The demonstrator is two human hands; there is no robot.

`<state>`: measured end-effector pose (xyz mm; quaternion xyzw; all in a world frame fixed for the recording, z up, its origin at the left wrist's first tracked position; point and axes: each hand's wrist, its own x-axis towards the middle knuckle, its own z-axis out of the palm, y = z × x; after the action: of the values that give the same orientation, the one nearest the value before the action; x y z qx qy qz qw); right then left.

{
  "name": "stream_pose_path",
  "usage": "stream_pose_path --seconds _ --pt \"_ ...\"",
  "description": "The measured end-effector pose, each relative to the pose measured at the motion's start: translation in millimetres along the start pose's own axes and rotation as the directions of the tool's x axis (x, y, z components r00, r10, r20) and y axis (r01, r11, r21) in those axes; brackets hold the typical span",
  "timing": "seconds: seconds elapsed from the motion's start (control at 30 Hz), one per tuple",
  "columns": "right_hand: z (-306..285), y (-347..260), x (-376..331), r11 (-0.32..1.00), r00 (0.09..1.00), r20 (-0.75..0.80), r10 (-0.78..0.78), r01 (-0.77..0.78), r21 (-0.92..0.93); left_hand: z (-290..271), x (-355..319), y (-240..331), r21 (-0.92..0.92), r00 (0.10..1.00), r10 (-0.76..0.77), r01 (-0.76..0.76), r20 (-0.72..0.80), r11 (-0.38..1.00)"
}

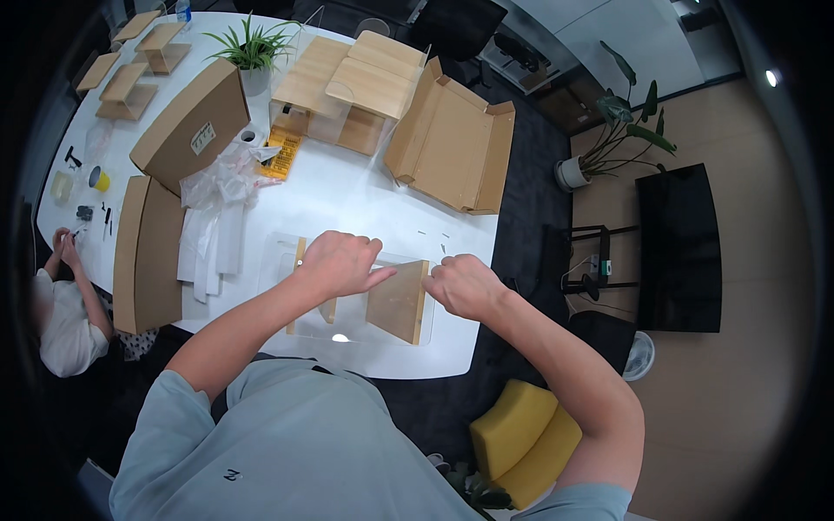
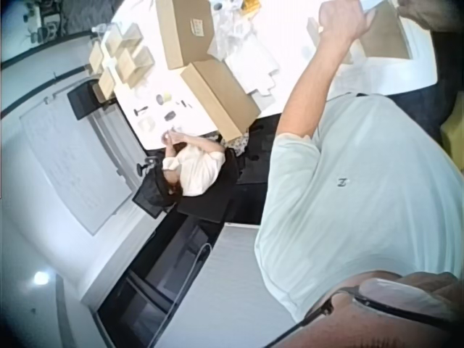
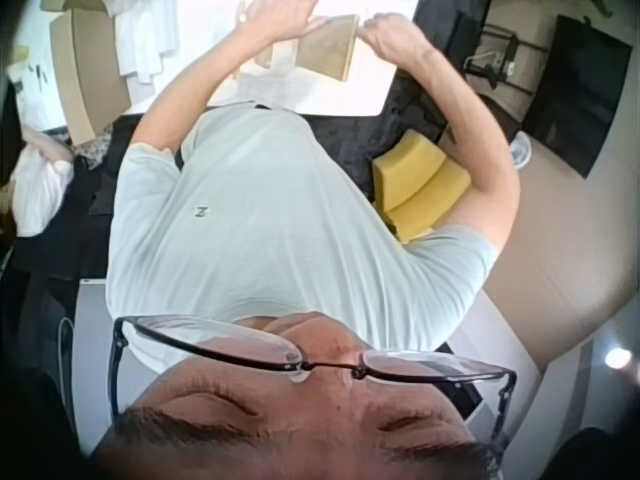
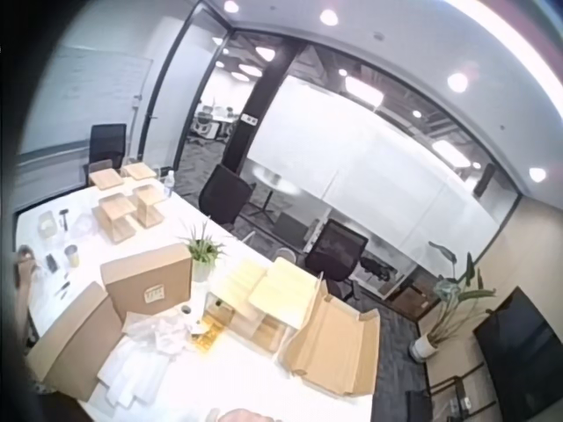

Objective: The person assembles a small wooden and acrylic shelving unit by inserting wooden dowels into pre-drilled holes on the acrylic panels. The person aligns the dowels and presses them into place, building the frame step by step.

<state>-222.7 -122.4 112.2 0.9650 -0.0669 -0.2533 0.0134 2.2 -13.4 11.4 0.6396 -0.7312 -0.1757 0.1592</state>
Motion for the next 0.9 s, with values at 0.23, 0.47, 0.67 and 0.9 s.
stream_pose_path --seconds 0.23,0.47,0.67,0.9 --pt "7 -35 6 0.487 0.723 0.240 0.647 -0.635 0.599 0 0 2 0.004 1.000 -0.019 0.019 0.019 1.000" --pt "-2 -45 7 0.551 0.713 0.117 0.691 -0.625 0.553 -1 1 -1 0.005 1.000 -0.009 0.009 0.027 1.000" --pt "12 -66 -30 0.594 0.693 -0.014 0.721 -0.608 0.526 -2 5 1 0.000 0.999 0.001 -0.001 0.033 1.000" --pt "46 -98 -50 0.524 0.641 -0.153 0.752 -0.441 0.729 -6 8 2 0.012 0.998 -0.016 0.015 0.061 1.000"
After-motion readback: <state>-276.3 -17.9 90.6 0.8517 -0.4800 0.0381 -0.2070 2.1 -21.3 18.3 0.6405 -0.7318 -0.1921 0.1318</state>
